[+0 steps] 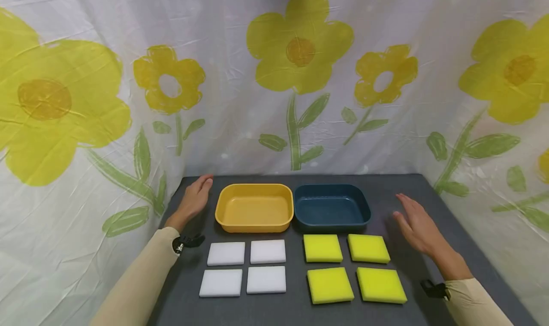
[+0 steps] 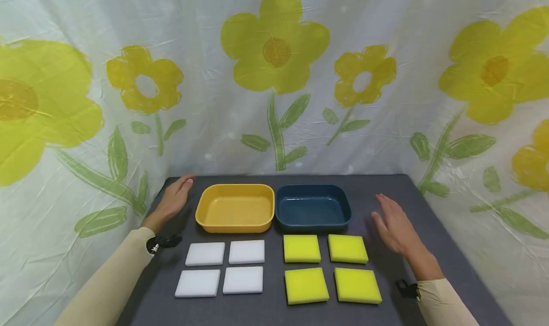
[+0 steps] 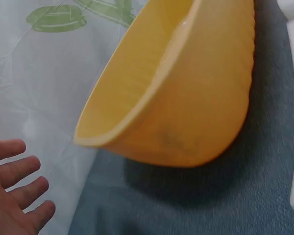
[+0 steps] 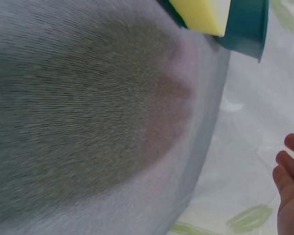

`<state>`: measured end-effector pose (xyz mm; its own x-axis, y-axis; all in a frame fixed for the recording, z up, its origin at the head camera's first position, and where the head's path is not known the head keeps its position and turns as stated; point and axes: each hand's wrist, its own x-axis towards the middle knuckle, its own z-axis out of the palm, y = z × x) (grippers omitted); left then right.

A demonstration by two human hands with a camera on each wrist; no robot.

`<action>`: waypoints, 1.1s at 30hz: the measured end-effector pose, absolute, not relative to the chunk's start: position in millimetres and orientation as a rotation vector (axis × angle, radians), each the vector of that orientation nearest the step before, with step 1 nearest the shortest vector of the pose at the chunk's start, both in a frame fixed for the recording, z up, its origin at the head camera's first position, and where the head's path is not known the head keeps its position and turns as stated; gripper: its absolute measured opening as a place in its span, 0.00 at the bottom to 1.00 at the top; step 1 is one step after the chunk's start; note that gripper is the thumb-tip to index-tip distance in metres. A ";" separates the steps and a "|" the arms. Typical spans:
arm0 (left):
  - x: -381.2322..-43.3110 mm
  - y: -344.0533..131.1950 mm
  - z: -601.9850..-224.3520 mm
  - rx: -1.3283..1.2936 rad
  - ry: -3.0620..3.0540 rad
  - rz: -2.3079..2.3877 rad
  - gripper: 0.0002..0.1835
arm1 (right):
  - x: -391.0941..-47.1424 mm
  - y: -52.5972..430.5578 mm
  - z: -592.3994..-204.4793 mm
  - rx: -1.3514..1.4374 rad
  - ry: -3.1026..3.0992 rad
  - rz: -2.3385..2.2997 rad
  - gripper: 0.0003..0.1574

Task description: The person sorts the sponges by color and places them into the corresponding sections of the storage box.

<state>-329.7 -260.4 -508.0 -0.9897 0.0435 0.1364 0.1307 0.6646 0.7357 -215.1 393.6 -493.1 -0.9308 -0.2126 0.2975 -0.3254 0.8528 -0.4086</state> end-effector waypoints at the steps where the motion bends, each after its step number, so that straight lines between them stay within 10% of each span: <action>1: -332.7 -258.6 -508.8 -0.132 -2.770 -1.264 0.33 | -210.0 393.1 -491.9 0.415 -2.787 0.676 0.38; 22: -364.0 -227.1 -529.3 0.032 -2.714 -1.962 0.29 | -138.8 378.7 -472.0 0.520 -2.948 0.658 0.22; 33: -358.6 -214.3 -538.8 0.076 -2.685 -2.059 0.28 | -117.5 373.1 -488.5 0.671 -3.176 0.754 0.37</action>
<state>-358.6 -214.3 -538.8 -0.9697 0.1109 -0.2178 -0.1816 0.2698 0.9456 -117.5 373.1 -488.5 -0.9016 -0.4230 -0.0901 -0.3374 0.8182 -0.4655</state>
